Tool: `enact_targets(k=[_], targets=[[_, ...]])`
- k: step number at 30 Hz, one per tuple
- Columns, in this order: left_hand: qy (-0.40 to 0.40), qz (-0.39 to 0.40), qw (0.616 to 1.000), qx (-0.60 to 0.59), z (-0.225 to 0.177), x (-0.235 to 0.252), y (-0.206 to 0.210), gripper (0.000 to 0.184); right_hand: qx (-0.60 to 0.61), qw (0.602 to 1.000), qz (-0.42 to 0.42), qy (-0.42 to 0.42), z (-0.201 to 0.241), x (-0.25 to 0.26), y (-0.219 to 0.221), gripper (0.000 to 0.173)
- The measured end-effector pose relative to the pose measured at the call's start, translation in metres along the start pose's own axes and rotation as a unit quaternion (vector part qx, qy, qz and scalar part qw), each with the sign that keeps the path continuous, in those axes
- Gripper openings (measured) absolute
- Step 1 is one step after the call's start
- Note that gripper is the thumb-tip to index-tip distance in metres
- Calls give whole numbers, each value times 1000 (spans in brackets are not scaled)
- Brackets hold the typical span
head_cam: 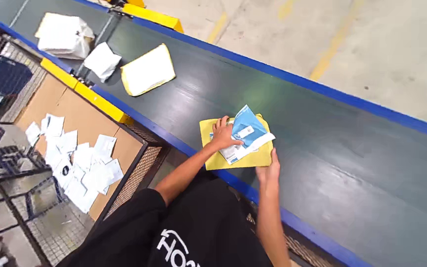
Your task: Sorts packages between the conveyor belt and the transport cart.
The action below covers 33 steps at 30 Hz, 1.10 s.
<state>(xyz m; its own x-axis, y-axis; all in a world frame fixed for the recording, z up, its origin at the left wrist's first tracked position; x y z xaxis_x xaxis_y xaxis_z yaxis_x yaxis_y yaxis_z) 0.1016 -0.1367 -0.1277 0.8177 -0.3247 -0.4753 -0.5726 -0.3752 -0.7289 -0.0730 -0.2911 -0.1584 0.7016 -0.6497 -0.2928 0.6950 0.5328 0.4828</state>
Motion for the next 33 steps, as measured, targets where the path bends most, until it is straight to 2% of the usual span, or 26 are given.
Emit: enact_targets(k=[2, 4, 6, 8, 10, 12, 14, 17, 19, 20, 22, 23, 25, 27, 30, 33], targets=[[-17, -19, 1000, 11, 20, -1, -4, 101, 178, 983, -26, 41, -27, -35, 26, 74], [-21, -32, 999, 11, 41, -2, -11, 95, 243, 968, -19, 63, -48, -64, 37, 92], [-36, -45, 998, -6, 56, -5, -20, 91, 252, 966, -10, 63, -57, -82, 38, 94], [-64, -58, 996, -31, 68, -5, -30, 94, 257, 965, -15, 43, -50, -89, 42, 79], [-71, -51, 996, -24, 72, 4, -39, 100, 223, 975, 11, 4, -37, -85, 56, 71], [-26, -30, 999, 22, 66, 14, -46, 101, 117, 992, 37, -17, -44, -87, 63, 79], [36, 4, 996, 87, 54, 22, -46, 106, 35, 998, 55, -1, -67, -99, 56, 84], [72, 85, 986, 123, 36, 32, -39, 109, -61, 997, 23, 30, -85, -110, 51, 75], [65, 159, 983, 68, 32, 31, -49, 98, -87, 996, -20, 12, -74, -100, 66, 58], [67, 167, 984, 18, 28, 33, -70, 86, -90, 995, -37, -1, -65, -86, 79, 51], [80, 122, 987, -68, 25, 45, -127, 65, -100, 993, -68, -2, -47, -51, 108, 40], [79, 88, 991, -67, 27, 56, -154, 60, -110, 991, -77, 10, -41, -30, 124, 38], [55, 10, 998, 11, 38, 93, -195, 64, -156, 985, -68, 30, -40, 18, 153, 44], [-12, -21, 996, 91, 64, 140, -205, 74, -243, 966, -59, 60, -50, 55, 171, 50], [-65, -10, 994, 85, 95, 178, -178, 96, -277, 955, -75, 75, -51, 67, 181, 71], [-59, 42, 997, 21, 92, 151, -139, 97, -266, 954, -122, 60, -51, 43, 154, 97]])
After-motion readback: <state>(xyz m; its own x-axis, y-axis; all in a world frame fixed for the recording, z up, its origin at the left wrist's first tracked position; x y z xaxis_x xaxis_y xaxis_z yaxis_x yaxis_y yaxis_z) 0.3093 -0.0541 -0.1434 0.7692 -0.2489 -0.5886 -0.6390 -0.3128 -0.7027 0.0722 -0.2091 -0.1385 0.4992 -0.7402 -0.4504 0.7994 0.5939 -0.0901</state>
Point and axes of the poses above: each hand's wrist, its own x-axis towards the middle knuckle, its own y-axis out of the palm, z = x × y, the point moved 10 cm from there along x, towards the middle knuckle, and after that the axes turned 13 degrees about -y, right-handed, at the moved point
